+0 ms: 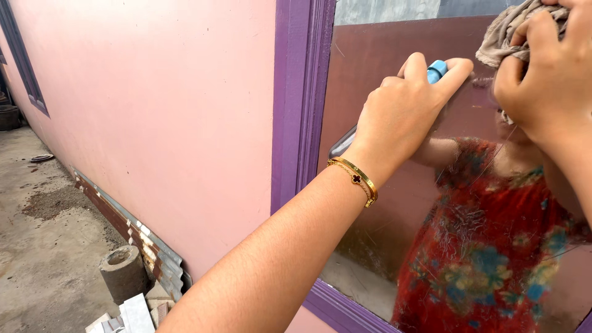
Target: The person cleans a window pane by spraying liquid from a bottle and wiping the surface with a cloth.
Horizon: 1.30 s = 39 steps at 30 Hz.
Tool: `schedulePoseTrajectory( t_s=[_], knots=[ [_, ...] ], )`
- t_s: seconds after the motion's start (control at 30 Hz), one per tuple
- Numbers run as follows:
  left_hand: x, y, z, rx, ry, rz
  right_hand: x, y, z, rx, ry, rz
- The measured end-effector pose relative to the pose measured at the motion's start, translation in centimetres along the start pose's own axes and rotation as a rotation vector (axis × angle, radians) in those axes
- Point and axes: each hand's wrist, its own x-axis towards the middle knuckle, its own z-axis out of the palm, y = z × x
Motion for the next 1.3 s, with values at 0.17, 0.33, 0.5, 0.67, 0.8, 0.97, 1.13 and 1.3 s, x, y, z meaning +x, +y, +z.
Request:
schedulePoseTrajectory(
  t_s=[0.17,0.33,0.5,0.67,0.8,0.97,1.13,1.3],
  knots=[
    [0.8,-0.1,1.6,0.055,-0.017,0.030,-0.2,-0.1,0.5,0.013,-0.005,0.048],
    [1.8,-0.6,2.8,0.044,-0.049,0.102,-0.2,-0.3,0.2,-0.004,-0.002,0.058],
    [3.1,-0.5,3.9,-0.040,0.022,0.112,0.1,-0.7,-0.2,-0.108,0.014,0.033],
    [4.1,0.6,4.6,-0.051,0.126,0.117,0.2,-0.7,-0.4,-0.220,0.004,0.028],
    [4.4,1.6,4.4,-0.073,0.113,0.139,0.2,-0.6,-0.2,-0.234,0.033,0.002],
    [4.0,1.2,4.4,-0.114,0.128,0.171,-0.1,-0.4,-0.2,-0.267,0.021,-0.011],
    [3.7,-0.1,3.6,-0.011,0.167,0.250,-0.4,-0.3,0.1,-0.281,0.005,0.002],
    [3.4,-0.6,1.9,0.049,0.161,0.244,0.6,-1.8,-0.5,-0.284,-0.004,-0.003]
  ],
)
